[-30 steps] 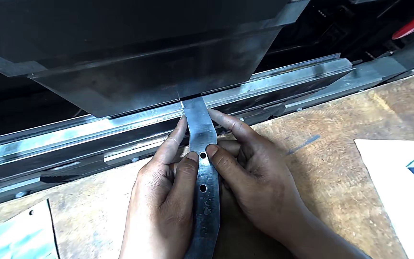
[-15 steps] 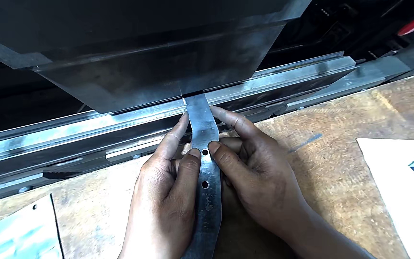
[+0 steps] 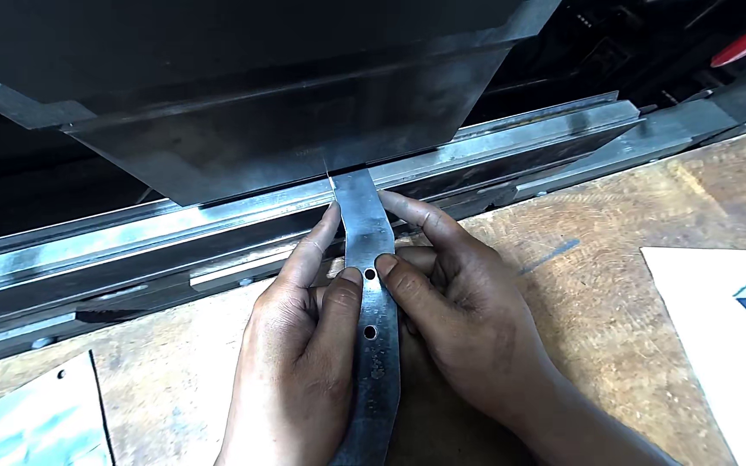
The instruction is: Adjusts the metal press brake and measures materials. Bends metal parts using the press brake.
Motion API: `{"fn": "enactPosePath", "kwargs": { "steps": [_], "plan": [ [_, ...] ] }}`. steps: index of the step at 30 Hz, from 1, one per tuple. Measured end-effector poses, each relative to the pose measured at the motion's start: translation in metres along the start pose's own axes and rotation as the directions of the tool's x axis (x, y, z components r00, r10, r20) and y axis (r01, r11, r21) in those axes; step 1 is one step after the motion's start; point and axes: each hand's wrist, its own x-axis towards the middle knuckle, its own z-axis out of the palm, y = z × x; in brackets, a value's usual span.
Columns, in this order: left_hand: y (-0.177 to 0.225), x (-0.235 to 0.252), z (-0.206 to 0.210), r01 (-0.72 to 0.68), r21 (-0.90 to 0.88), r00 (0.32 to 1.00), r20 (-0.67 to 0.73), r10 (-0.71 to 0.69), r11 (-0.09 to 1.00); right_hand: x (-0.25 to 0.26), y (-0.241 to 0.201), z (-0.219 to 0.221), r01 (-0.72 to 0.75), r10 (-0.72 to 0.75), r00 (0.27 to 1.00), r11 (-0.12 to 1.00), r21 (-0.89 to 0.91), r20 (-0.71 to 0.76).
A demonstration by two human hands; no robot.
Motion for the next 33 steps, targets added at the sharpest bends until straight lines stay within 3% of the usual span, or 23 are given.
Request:
{"fn": "enactPosePath", "kwargs": {
  "steps": [33],
  "plan": [
    [0.0032, 0.0001, 0.0, 0.023, 0.02, 1.0, 0.004, -0.023, 1.0, 0.0006, -0.0015, -0.001, 0.006, -0.006, 1.0, 1.0, -0.003, 0.005]
  ]
}}
